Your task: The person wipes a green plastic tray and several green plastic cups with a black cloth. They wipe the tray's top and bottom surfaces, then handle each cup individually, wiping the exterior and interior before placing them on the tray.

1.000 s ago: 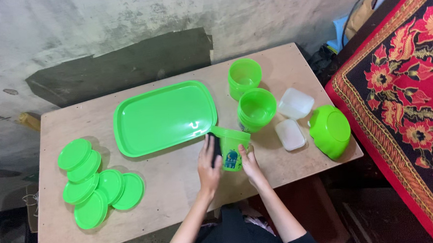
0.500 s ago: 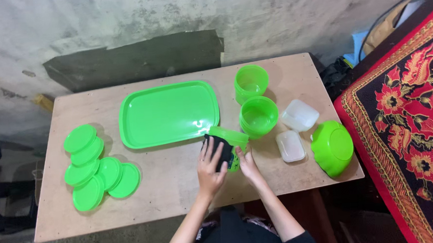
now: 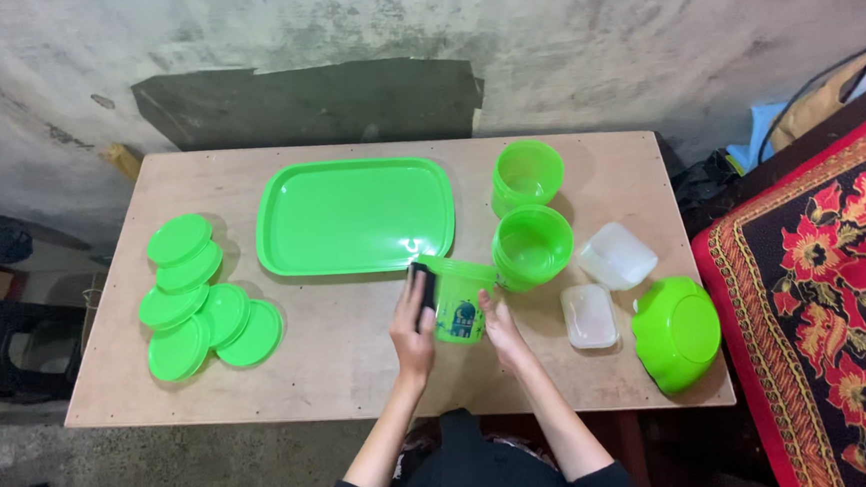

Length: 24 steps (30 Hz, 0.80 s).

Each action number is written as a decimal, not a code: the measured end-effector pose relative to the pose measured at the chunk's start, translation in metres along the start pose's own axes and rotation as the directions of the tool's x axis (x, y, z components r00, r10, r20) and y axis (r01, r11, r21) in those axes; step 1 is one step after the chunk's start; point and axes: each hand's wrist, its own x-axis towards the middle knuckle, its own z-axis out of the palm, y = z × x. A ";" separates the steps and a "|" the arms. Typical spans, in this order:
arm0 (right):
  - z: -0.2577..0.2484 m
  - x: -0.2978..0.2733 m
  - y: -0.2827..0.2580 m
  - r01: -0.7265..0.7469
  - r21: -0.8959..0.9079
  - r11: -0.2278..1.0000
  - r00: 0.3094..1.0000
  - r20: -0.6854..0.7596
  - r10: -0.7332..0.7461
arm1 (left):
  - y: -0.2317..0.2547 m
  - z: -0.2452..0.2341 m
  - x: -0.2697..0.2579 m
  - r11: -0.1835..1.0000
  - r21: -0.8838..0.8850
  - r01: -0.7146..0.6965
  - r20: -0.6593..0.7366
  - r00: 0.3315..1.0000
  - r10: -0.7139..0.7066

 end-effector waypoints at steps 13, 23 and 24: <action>0.002 0.001 -0.031 0.077 0.057 0.995 0.995 -0.069 -0.073 | 0.003 0.011 -0.010 0.966 0.216 -0.141 0.041 0.990 0.136; 0.002 0.010 -0.009 0.075 0.094 0.993 0.997 0.014 -0.076 | 0.026 0.026 -0.022 0.849 0.461 -0.259 0.073 0.964 0.255; -0.001 0.013 -0.006 0.026 0.091 0.996 0.999 0.022 -0.028 | 0.024 0.025 -0.019 0.874 0.423 -0.240 0.078 0.970 0.229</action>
